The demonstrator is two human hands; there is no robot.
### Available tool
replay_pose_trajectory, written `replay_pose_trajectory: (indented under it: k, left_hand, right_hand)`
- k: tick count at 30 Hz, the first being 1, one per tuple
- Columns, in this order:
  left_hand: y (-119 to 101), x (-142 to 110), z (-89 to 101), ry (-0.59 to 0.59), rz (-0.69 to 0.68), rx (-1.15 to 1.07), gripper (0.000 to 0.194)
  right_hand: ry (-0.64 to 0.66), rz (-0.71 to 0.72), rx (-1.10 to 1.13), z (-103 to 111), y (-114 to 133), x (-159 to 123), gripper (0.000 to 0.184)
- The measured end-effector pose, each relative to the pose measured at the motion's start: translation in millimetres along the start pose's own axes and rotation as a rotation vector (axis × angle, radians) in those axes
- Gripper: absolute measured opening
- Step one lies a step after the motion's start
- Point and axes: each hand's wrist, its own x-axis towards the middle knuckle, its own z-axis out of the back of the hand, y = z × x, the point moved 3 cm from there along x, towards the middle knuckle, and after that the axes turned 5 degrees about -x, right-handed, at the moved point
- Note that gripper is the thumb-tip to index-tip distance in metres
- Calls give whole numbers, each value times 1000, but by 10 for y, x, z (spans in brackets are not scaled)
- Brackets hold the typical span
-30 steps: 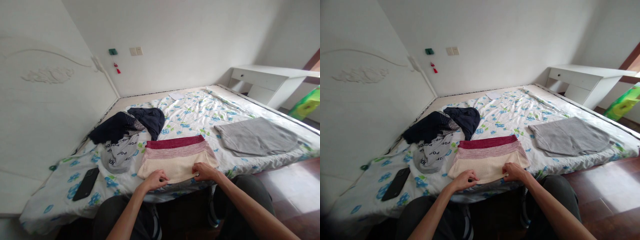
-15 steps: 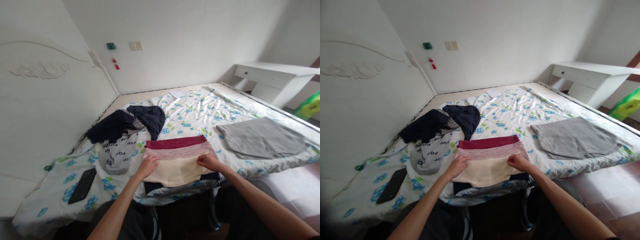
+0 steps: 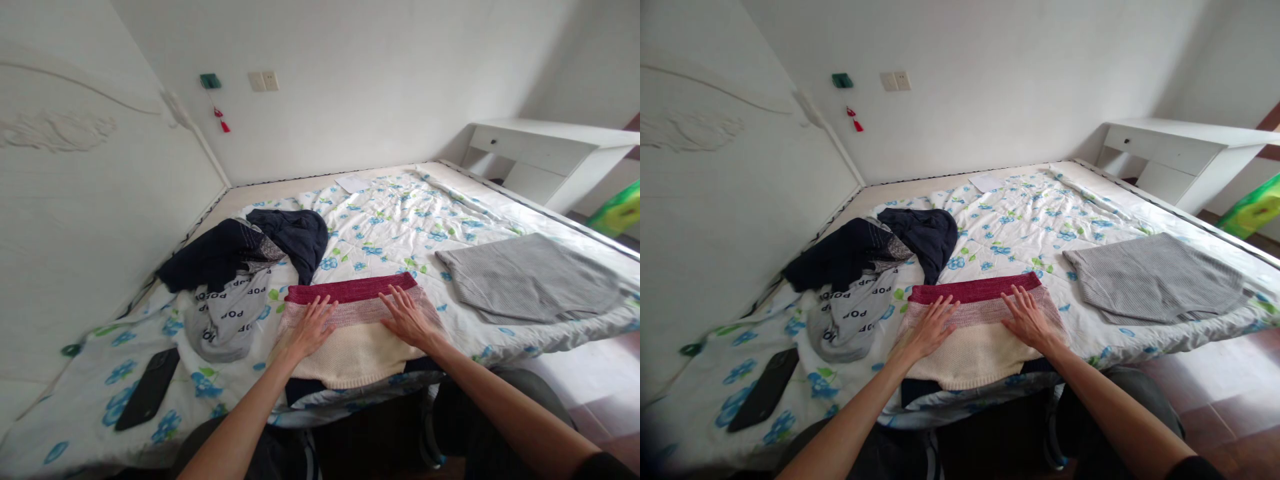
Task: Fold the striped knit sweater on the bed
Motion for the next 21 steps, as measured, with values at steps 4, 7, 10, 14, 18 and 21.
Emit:
replay_pose_trajectory:
  k: [4, 7, 10, 14, 18, 21]
  left_hand:
    - [-510, 79, -252, 11, -119, -1, 79]
    - [-807, 94, -473, 56, -174, -2, 94]
    - [-844, 104, -558, 77, -154, -16, 96]
    - [-414, 123, -385, 69, -72, -54, 96]
    - [360, 77, -110, 20, 148, -60, 92]
    - [818, 24, 12, -21, 340, -44, 87]
  right_hand:
    - [20, 109, 57, -163, 487, 18, 80]
    - [88, 147, 86, -289, 761, 16, 84]
    - [159, 125, 100, -363, 792, -7, 87]
    - [179, 47, 104, -311, 457, -42, 88]
    - [139, -137, 56, -230, -105, -67, 79]
    - [130, -355, 20, -251, -483, -63, 80]
